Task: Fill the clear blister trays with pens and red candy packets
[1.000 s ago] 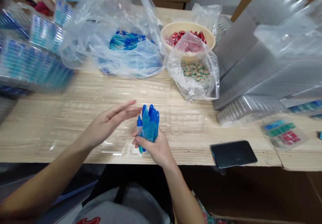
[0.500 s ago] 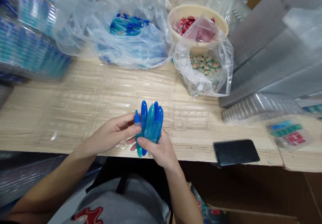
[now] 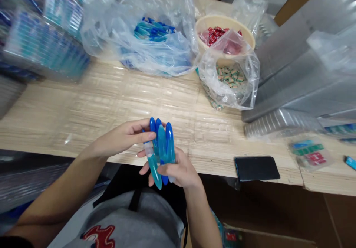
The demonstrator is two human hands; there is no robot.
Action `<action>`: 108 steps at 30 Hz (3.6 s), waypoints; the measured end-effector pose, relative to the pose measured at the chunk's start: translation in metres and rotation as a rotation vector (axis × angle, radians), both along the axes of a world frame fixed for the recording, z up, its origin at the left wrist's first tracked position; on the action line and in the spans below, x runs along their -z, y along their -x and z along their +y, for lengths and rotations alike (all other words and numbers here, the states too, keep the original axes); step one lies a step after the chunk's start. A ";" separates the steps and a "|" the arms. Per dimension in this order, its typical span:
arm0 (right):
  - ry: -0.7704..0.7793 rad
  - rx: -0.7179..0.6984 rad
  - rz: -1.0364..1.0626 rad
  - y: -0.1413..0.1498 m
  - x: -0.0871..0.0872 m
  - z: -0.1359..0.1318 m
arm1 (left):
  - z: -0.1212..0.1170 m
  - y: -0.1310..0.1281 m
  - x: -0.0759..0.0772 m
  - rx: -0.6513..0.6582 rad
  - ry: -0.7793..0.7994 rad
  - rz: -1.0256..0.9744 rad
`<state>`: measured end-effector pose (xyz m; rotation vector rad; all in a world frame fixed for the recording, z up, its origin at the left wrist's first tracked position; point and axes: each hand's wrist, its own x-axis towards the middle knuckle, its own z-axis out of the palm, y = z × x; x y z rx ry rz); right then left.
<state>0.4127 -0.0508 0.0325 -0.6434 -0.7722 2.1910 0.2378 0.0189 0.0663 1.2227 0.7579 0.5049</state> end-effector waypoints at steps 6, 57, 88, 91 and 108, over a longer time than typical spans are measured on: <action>0.079 -0.078 0.010 0.005 0.001 -0.015 | -0.004 0.019 -0.007 -0.011 -0.071 0.036; 0.232 0.334 -0.406 0.000 0.017 0.017 | 0.112 0.097 0.064 -0.576 -0.408 0.548; 0.238 0.171 -0.120 0.042 -0.005 0.019 | 0.028 0.040 0.007 -0.131 0.055 0.182; 0.281 0.164 -0.093 0.041 -0.007 0.021 | 0.028 0.038 0.008 -0.160 0.159 0.152; 0.275 0.128 -0.003 0.032 0.003 0.018 | 0.039 0.029 -0.003 -0.536 -0.058 0.193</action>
